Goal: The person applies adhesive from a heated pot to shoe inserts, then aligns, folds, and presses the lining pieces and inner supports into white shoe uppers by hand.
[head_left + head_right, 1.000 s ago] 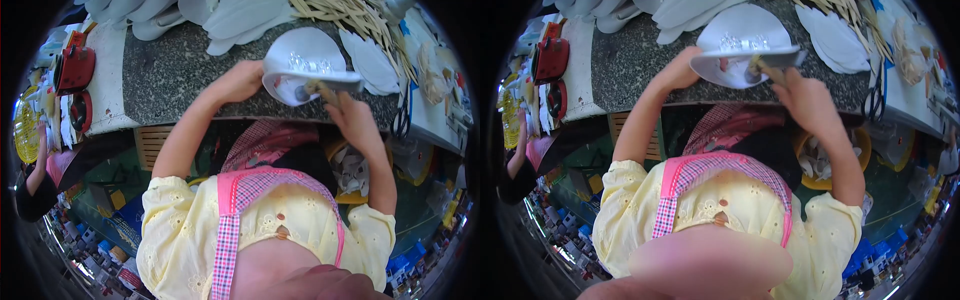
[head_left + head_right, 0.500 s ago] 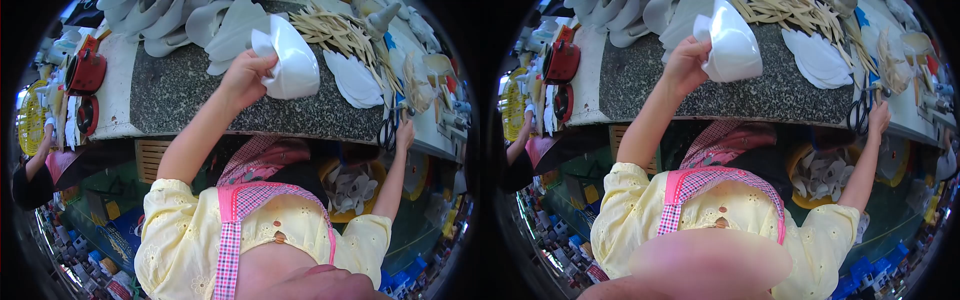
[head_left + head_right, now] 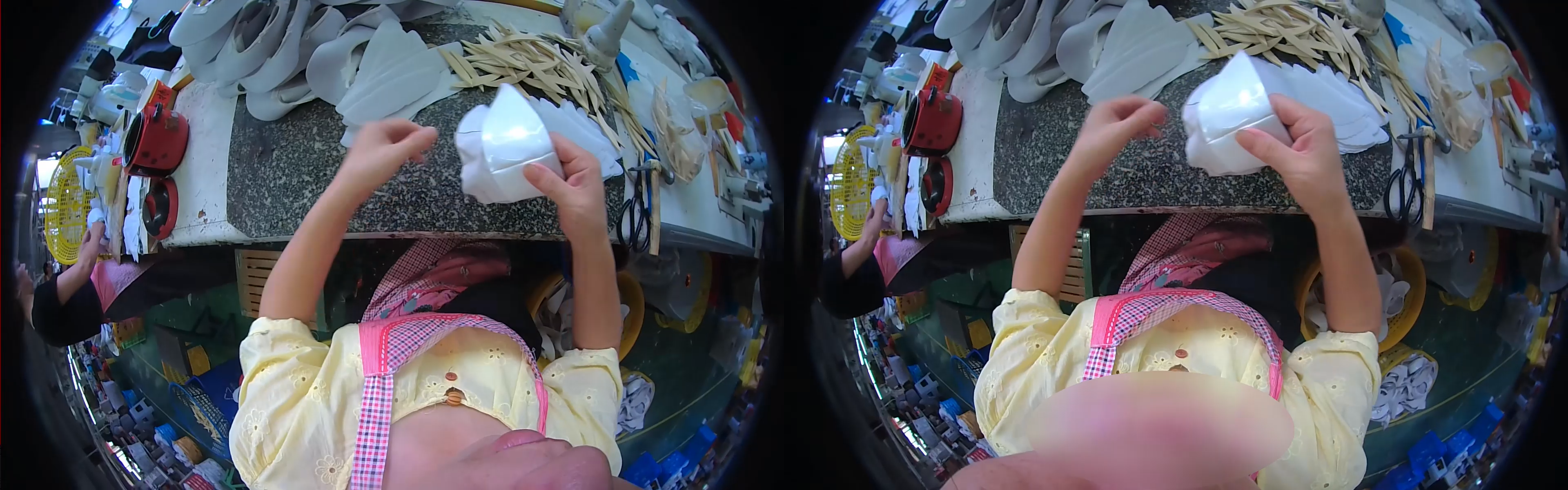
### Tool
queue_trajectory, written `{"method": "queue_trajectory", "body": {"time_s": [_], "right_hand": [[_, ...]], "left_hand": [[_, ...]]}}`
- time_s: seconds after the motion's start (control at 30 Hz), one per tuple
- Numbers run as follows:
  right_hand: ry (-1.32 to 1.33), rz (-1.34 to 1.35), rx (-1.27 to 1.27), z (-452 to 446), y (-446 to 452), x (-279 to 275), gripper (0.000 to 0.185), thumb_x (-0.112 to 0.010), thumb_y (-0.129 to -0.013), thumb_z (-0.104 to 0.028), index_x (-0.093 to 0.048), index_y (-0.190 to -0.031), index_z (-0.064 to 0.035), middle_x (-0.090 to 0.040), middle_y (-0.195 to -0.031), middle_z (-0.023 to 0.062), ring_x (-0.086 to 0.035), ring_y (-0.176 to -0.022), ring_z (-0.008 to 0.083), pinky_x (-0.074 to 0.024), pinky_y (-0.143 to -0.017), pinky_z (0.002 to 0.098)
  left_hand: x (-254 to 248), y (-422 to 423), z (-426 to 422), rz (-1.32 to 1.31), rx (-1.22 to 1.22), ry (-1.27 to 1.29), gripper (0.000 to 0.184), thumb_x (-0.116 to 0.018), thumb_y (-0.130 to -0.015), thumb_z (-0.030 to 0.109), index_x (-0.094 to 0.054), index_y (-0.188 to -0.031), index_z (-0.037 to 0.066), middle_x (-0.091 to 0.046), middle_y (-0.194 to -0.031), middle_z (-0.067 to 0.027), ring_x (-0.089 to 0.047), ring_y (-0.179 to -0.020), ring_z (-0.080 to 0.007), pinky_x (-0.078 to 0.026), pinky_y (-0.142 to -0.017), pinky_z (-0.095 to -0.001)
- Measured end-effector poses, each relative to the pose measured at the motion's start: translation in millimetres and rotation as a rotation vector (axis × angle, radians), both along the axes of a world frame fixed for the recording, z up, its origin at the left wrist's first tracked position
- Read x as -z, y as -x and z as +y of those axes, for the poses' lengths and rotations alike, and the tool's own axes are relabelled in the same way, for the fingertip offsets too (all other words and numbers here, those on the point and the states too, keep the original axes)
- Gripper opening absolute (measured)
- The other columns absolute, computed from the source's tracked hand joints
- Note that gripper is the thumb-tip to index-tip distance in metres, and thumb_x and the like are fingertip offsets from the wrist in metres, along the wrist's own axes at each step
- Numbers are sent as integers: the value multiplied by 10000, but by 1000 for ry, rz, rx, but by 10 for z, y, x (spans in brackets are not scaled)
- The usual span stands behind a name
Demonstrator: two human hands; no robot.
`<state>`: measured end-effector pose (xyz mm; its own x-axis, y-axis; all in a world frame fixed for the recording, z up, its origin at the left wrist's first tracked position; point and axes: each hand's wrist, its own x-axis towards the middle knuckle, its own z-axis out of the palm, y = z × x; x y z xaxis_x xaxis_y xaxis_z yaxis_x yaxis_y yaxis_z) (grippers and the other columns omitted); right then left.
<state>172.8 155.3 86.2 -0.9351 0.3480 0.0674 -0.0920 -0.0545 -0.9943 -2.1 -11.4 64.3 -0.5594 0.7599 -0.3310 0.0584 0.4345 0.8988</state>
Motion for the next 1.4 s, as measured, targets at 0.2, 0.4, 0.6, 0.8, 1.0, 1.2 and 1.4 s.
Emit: {"method": "queue_trajectory", "body": {"time_s": [0.2,0.4,0.6,0.8,1.0,1.2,1.4], "right_hand": [[-326,-105,-352,87,154,-255,226,-650,-767,-147,-598,-883,40,-595,-770,27,-520,-703,55,-423,-619,211],[-284,-95,-230,251,143,-43,177,-642,-786,-145,-573,-698,-7,-517,-613,-37,-434,-571,20,-344,-502,181],[-183,59,-103,177,257,121,213,-630,-802,-133,-546,-642,-20,-502,-582,-48,-409,-539,7,-306,-459,170],[143,94,-236,216,455,400,217,-634,-810,-155,-554,-638,-49,-510,-587,-53,-423,-529,2,-314,-452,168],[242,111,-201,232,448,549,216,-623,-822,-165,-553,-648,-58,-493,-583,-66,-406,-518,-1,-308,-449,165],[16,150,-51,294,386,330,176,-635,-804,-152,-566,-680,-48,-510,-613,-58,-432,-551,8,-336,-488,167],[-371,500,149,406,210,167,216,-719,-703,-135,-578,-823,-24,-588,-765,37,-553,-774,156,-428,-688,259]], "left_hand": [[-478,-280,212,654,428,-564,602,-728,-679,268,-506,-1216,114,-611,-1066,-45,-577,-937,-198,-422,-833,-320],[-346,-244,297,70,595,-214,453,-782,-643,251,-620,-963,-26,-626,-804,-36,-560,-747,-85,-448,-690,-234],[-109,-353,335,-420,480,-359,319,-760,-667,211,-642,-873,-3,-631,-769,-23,-560,-697,-79,-439,-667,-233],[-100,-321,323,-480,449,-379,300,-753,-655,114,-628,-896,-13,-641,-820,-40,-584,-745,-80,-448,-704,-214],[6,-354,364,-500,419,-397,347,-740,-654,74,-605,-958,-22,-643,-830,-41,-588,-734,-85,-450,-721,-220],[-173,-124,390,559,526,-486,331,-759,-643,179,-604,-893,27,-601,-804,-61,-560,-796,-214,-436,-741,-315],[-195,132,-74,324,61,-9,351,-592,-806,360,-602,-952,41,-624,-865,-107,-600,-815,-220,-455,-748,-325]]}}
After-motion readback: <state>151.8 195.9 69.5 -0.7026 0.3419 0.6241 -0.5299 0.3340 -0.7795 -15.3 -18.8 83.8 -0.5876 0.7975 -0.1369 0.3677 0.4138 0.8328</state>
